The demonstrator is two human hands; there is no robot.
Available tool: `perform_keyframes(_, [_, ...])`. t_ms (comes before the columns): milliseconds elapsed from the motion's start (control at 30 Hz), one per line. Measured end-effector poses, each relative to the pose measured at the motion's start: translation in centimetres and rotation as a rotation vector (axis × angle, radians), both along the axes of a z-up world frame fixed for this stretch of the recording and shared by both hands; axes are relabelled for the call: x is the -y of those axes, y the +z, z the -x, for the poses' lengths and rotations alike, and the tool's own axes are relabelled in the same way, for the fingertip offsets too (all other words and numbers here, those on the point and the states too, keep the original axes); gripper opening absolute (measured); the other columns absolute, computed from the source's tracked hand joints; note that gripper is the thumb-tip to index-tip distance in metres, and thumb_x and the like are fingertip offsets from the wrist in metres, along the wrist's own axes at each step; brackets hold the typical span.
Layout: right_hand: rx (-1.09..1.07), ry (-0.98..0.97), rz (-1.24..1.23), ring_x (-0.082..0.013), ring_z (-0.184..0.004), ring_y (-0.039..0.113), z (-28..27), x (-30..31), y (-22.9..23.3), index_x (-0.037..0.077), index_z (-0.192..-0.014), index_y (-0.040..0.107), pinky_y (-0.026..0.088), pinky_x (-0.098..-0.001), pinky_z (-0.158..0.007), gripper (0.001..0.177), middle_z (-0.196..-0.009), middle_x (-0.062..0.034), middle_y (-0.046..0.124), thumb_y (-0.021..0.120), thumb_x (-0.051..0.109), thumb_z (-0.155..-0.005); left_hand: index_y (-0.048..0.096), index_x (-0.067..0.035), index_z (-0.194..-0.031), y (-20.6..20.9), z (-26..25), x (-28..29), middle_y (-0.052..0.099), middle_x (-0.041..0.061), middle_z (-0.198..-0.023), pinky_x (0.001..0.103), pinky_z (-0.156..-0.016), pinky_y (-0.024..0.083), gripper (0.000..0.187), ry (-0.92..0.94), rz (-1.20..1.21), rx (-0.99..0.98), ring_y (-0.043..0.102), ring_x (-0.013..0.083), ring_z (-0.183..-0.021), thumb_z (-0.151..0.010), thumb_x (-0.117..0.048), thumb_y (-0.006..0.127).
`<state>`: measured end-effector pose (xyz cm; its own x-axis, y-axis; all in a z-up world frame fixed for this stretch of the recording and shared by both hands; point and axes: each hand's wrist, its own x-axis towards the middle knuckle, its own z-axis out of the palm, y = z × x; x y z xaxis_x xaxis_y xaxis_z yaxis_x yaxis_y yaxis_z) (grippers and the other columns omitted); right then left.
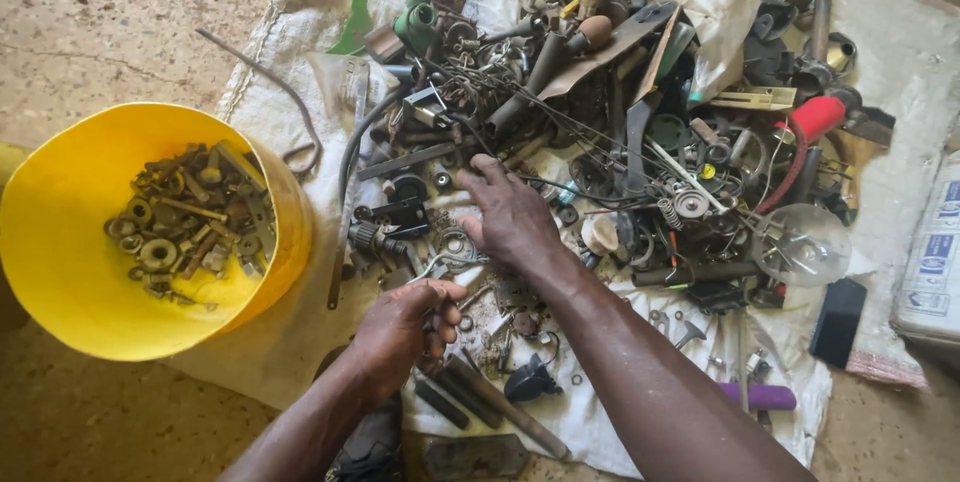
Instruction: Sorting through a pile of miscellaneous metal hardware and placing selected items into a yellow bucket
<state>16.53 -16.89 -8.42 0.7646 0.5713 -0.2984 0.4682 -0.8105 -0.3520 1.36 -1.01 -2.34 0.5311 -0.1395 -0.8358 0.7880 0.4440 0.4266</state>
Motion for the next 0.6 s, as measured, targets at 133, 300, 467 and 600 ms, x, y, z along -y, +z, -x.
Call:
perform_keyframes(133, [0.153,0.041,0.001,-0.0215,-0.090,0.068,0.6,2.1,3.3,0.015,-0.116,0.076,0.065,-0.0430,-0.074,0.027,-0.102,-0.0039,0.068,0.063,0.037,-0.107,0.079,0.000,-0.111,-0.1,-0.1,-0.1,0.069,0.010,-0.076,0.031,-0.046,0.035,0.032,0.045,-0.010,0.013,0.050,0.0177,-0.053,-0.106,-0.016,0.051])
perform_keyframes(300, [-0.165,-0.608,0.137,-0.0102,-0.051,0.038,-0.2,5.2,4.1,0.028,-0.123,0.080,0.033,-0.0293,-0.046,0.033,-0.091,0.0000,0.075,0.053,0.036,-0.107,0.079,-0.001,-0.112,0.5,-0.4,-0.3,0.068,0.010,-0.079,0.033,-0.051,0.038,0.034,-0.022,-0.035,-0.035,0.053,0.0197,-0.060,-0.110,-0.017,0.049])
perform_keyframes(467, [-0.215,-0.806,-0.065,-0.0163,-0.065,0.064,-2.3,-1.2,3.6,0.007,-0.145,0.063,0.049,-0.0312,-0.050,0.060,-0.091,-0.0064,0.077,0.067,0.048,-0.101,0.077,-0.004,-0.113,0.0,-0.8,0.3,0.067,0.008,-0.080,0.033,-0.051,0.035,0.032,-0.029,-0.020,-0.041,0.052,0.0187,-0.060,-0.107,-0.019,0.050])
perform_keyframes(600, [0.061,-0.761,-0.039,-0.0413,-0.085,0.074,-3.5,-0.2,-1.8,0.009,-0.090,0.080,0.050,-0.0573,-0.071,0.040,-0.089,-0.0165,0.079,0.069,0.048,-0.094,0.078,-0.002,-0.115,0.0,-0.5,0.5,0.065,0.009,-0.078,0.034,-0.048,0.033,0.035,0.014,0.027,-0.038,0.046,0.0185,-0.055,-0.108,-0.018,0.048])
